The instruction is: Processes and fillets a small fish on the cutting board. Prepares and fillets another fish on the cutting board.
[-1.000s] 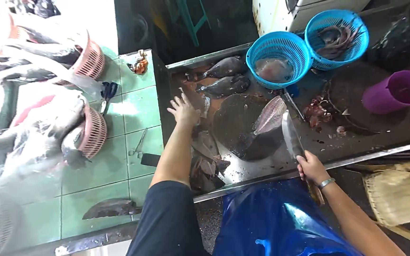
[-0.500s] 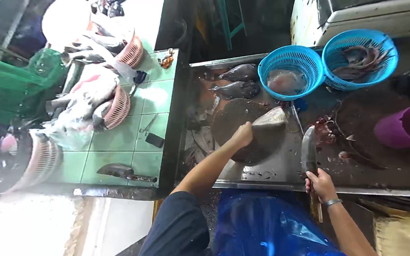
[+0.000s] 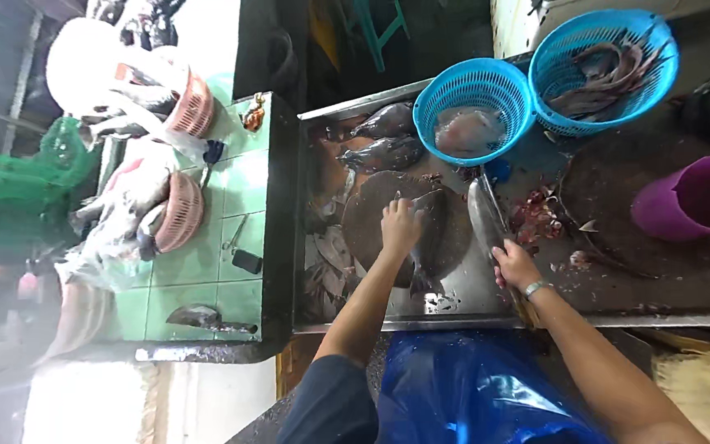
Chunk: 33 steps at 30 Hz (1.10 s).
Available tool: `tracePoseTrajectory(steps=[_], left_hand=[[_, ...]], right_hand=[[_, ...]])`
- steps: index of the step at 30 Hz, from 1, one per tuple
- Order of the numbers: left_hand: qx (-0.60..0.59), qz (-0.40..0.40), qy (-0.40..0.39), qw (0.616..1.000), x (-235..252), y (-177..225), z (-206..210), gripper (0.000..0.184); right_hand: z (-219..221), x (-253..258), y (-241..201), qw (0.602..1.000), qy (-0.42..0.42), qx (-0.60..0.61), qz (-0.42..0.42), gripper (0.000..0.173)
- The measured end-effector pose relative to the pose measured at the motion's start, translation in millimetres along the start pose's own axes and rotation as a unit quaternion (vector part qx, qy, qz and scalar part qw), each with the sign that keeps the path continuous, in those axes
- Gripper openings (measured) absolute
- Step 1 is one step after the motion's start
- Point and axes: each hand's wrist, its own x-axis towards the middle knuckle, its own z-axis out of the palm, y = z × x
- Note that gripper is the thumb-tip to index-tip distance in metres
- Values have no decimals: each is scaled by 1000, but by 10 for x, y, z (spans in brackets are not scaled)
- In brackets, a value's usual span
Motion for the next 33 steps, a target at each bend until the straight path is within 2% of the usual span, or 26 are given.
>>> tracePoseTrajectory(steps=[3, 7, 9, 12, 17, 22, 29, 31, 33], left_hand=[[40, 31, -40, 998, 509, 70, 249, 43], [84, 32, -58, 994, 743, -43, 528, 49], [101, 28, -58, 993, 760, -79, 584, 50], [101, 31, -58, 993, 781, -111, 628, 50], [102, 25, -63, 992, 778, -87, 616, 49], [103, 24, -62, 993, 762, -75, 618, 50], [127, 18, -60, 990, 778, -47, 635, 49], [128, 16, -56, 990, 787, -44, 638, 49], [130, 17, -52, 990, 778, -68, 659, 48]], right_hand=[[177, 333, -294, 1000, 7, -7, 24, 44], [283, 613, -627, 999, 12, -35, 35, 43], [315, 725, -677, 998, 5, -51, 47, 43], [337, 774, -519, 994, 16, -87, 64, 46], [153, 558, -547, 985, -21, -152, 84, 43], [155, 499, -637, 974, -36, -197, 106, 42], [263, 844, -1011, 981, -18, -188, 48, 42], [262, 856, -973, 981, -21, -185, 52, 42], [224, 727, -745, 982, -28, -177, 59, 43]])
